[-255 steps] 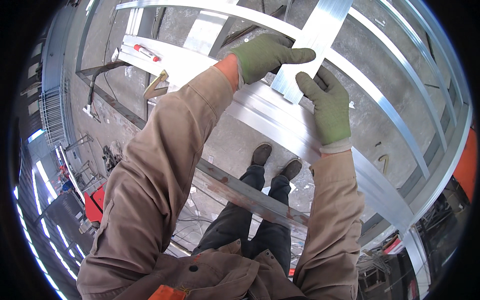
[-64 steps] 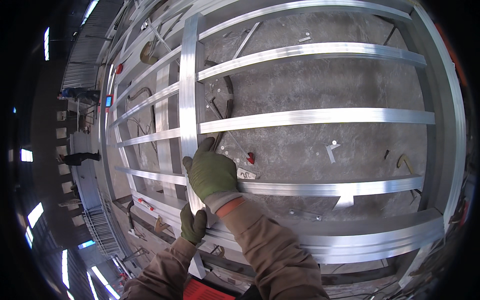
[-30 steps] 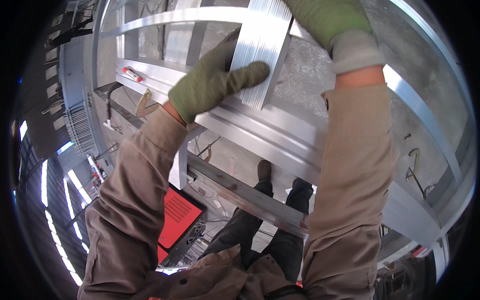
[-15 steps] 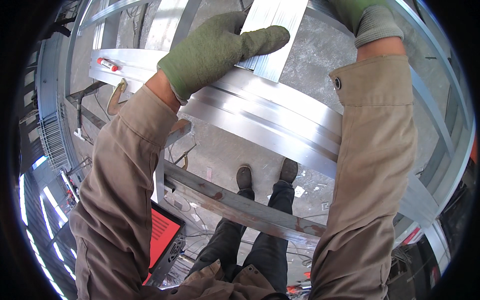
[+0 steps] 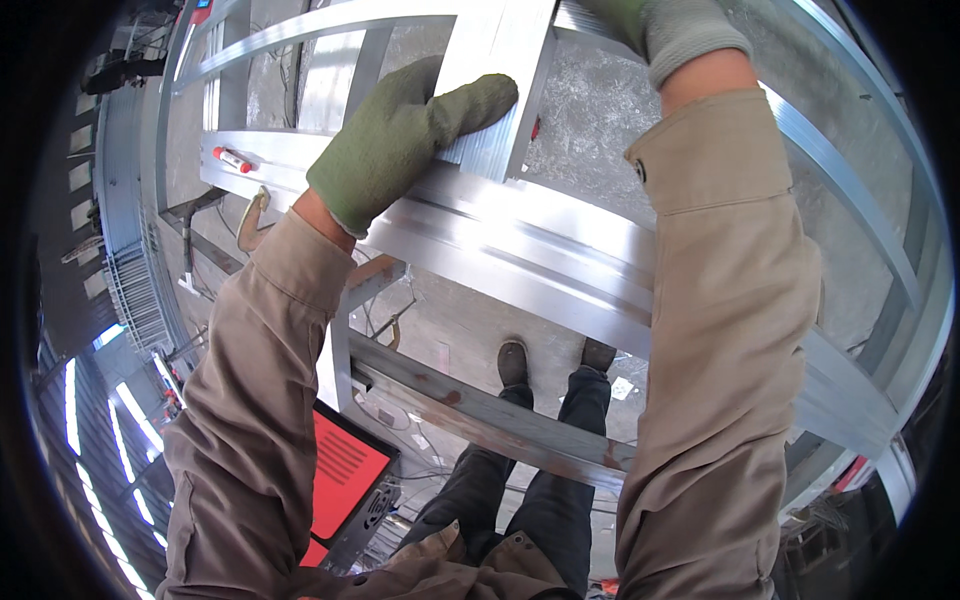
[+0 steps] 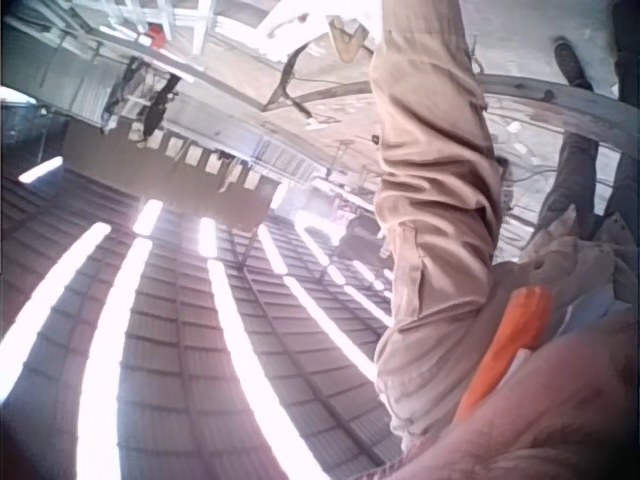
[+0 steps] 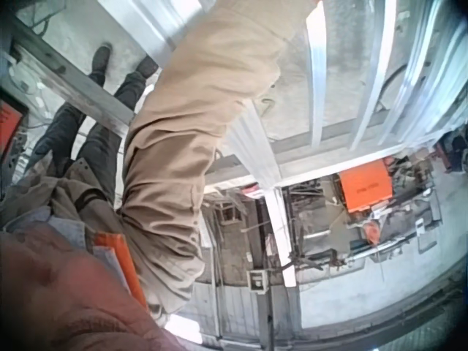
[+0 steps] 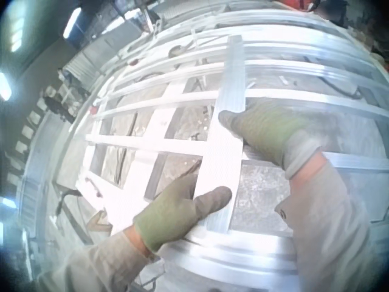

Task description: The person assembles a metal frame by picking up and positioning multiple aluminum profiles into a grid structure. They repeatedly lift, align, and place the profiles, then use a marker to mark one piece before continuing assembly.

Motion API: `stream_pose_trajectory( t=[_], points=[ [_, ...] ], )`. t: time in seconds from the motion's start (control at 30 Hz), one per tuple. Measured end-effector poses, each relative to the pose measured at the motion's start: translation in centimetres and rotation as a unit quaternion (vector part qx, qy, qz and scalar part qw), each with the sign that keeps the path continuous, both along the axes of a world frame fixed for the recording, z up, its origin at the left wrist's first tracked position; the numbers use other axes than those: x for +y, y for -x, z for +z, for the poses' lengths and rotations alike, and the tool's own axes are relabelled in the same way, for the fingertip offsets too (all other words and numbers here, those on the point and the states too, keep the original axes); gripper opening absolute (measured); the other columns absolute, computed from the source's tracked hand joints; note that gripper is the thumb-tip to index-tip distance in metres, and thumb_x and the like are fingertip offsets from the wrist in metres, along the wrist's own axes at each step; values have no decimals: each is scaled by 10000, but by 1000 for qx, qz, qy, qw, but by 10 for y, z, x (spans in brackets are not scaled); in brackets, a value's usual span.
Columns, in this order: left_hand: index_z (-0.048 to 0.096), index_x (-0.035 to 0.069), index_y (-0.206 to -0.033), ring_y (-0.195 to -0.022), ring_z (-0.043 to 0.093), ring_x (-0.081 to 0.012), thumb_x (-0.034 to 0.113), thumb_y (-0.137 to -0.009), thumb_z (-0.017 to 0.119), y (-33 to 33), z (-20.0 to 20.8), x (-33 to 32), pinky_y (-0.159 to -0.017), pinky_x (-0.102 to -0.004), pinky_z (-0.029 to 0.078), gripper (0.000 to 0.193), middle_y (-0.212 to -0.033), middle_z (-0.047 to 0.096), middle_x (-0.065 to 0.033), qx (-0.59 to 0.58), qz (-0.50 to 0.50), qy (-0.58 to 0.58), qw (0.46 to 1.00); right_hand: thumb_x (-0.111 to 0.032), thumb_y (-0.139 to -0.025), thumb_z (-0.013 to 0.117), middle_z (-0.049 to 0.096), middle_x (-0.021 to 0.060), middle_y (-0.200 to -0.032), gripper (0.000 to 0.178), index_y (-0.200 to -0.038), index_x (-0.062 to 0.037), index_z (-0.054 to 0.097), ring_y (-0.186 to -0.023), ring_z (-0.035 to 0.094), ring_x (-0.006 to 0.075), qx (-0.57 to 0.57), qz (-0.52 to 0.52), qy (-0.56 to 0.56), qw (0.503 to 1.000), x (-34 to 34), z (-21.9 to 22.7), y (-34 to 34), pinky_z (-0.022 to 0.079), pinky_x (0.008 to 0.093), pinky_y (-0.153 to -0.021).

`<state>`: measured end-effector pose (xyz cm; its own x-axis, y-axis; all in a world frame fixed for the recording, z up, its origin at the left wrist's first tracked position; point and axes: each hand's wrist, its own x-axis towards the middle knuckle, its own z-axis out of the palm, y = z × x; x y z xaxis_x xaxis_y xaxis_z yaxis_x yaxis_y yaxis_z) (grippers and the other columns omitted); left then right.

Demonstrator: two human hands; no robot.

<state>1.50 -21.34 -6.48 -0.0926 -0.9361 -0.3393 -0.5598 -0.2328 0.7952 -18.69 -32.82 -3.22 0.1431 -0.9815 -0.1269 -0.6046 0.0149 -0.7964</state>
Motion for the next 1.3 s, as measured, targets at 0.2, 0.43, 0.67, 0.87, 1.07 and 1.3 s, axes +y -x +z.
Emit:
stream_pose_trajectory(
  t=[0.2,0.43,0.67,0.87,1.07,1.3],
  points=[
    [766,-63,-1431,-1003,811,-244,641,-1082,816,4,8,-1,-930,-393,642,787,-1168,841,-205,16,0,-14,1000,-537,-1146,655,831,327,-1223,576,-1286,-12,845,-1161,783,522,64,100,136,983,-29,-36,8,606,569,-1048],
    [754,-29,-1478,-1075,767,-197,538,-1124,796,11,14,-6,-1010,-375,619,670,-1217,839,-132,47,19,-62,997,-515,-1142,657,831,324,-1160,527,-1198,-34,865,-1120,785,533,193,137,139,962,-45,-51,9,613,602,-1029],
    [736,-36,-1496,-1141,748,-189,504,-1121,807,11,18,-8,-1046,-371,607,661,-1263,826,-104,47,25,-92,994,-499,-1078,721,828,344,-1199,544,-1234,3,861,-1179,791,523,-4,36,16,999,-27,-16,20,620,585,-1061],
    [727,-29,-1522,-1160,738,-168,461,-1119,823,10,18,-12,-1043,-359,603,642,-1288,817,-83,45,24,-118,992,-508,-1071,724,834,338,-1204,573,-1231,25,859,-1167,804,506,24,7,64,998,-31,-42,14,622,581,-1057],
    [748,-65,-1460,-1034,810,-233,535,-1080,854,10,16,-9,-960,-385,650,718,-1213,856,-173,44,49,-109,992,-503,-1074,724,843,323,-1180,557,-1229,13,865,-1154,809,498,25,50,26,998,-33,-32,18,628,582,-1043],
    [745,-77,-1453,-1043,809,-239,558,-1055,865,9,14,-10,-965,-390,645,759,-1203,855,-177,34,47,-108,992,-493,-1069,741,850,311,-1149,530,-1216,1,868,-1141,812,494,2,19,56,998,-29,-38,17,634,588,-1020]
  ],
)
